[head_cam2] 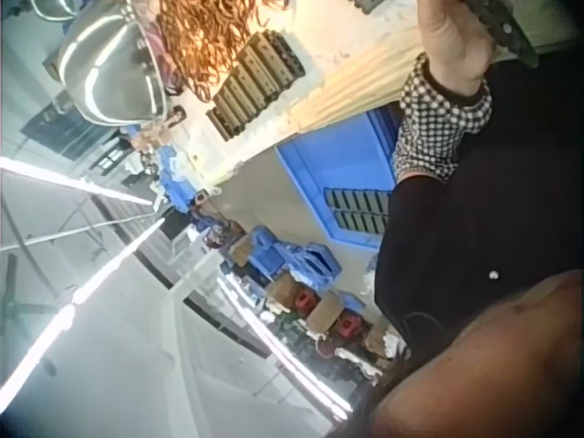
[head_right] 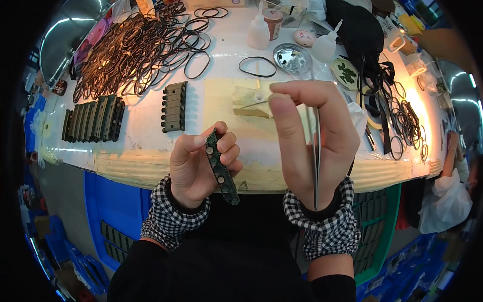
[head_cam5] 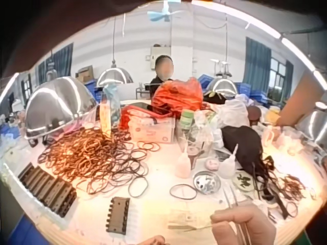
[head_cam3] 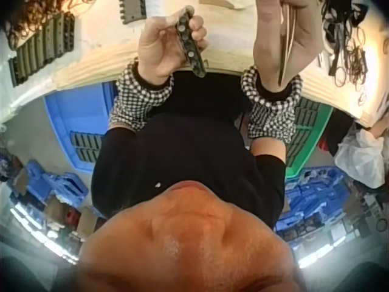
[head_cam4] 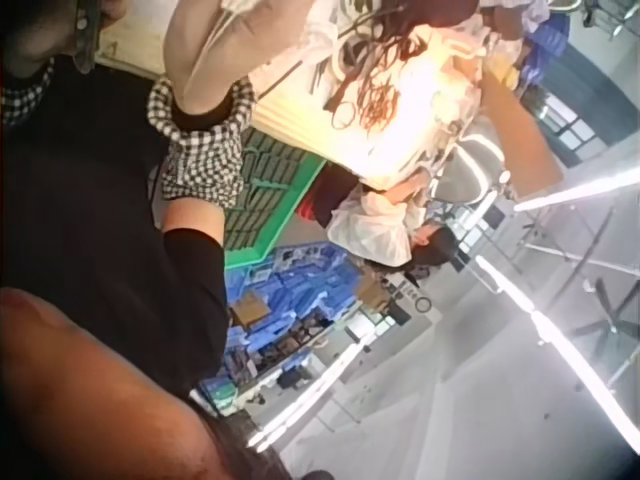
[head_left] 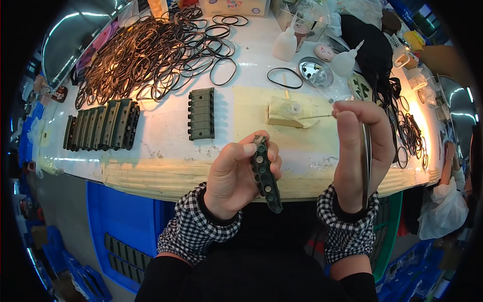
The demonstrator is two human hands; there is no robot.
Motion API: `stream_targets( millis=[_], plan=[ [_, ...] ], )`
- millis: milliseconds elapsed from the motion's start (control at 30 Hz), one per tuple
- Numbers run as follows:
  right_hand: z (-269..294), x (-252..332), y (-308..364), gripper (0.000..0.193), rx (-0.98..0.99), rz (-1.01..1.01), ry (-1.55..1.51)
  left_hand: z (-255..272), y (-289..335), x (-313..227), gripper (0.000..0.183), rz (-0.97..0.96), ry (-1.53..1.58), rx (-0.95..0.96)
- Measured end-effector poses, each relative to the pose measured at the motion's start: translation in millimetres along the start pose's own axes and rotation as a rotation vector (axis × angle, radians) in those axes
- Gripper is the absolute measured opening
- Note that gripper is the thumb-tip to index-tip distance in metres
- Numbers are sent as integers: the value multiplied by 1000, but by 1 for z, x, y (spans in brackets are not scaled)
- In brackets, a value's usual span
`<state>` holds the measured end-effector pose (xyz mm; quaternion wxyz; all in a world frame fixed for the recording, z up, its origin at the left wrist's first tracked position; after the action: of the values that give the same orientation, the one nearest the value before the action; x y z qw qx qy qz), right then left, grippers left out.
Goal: Assembling small electronic components into a green plastic casing using a metal pick tool.
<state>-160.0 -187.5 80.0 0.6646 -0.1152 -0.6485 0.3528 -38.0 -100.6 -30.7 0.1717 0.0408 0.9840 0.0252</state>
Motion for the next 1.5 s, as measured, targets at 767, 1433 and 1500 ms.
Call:
stream_targets(
  millis=[767,1433,1500],
  plan=[
    [-44,-23,26,19,138,-470,-586,-4,0,-1,35,-8,-82,-12],
    [-46,-17,26,17,157,-442,-553,-2,0,0,33,-8,-52,15],
    [-45,-17,25,17,133,-432,-545,-2,0,0,31,-7,-46,17]
  ],
)
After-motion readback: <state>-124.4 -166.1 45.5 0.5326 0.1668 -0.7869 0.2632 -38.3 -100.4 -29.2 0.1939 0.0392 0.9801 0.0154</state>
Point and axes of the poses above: each hand's wrist, its own y-axis away from the middle knuckle, its own z-axis out of the back of the hand, x = y × z, the point moved 6 cm from there along -y, towards the middle knuckle, and after that the axes turned 7 degrees about -y, right-handed, at the moved point
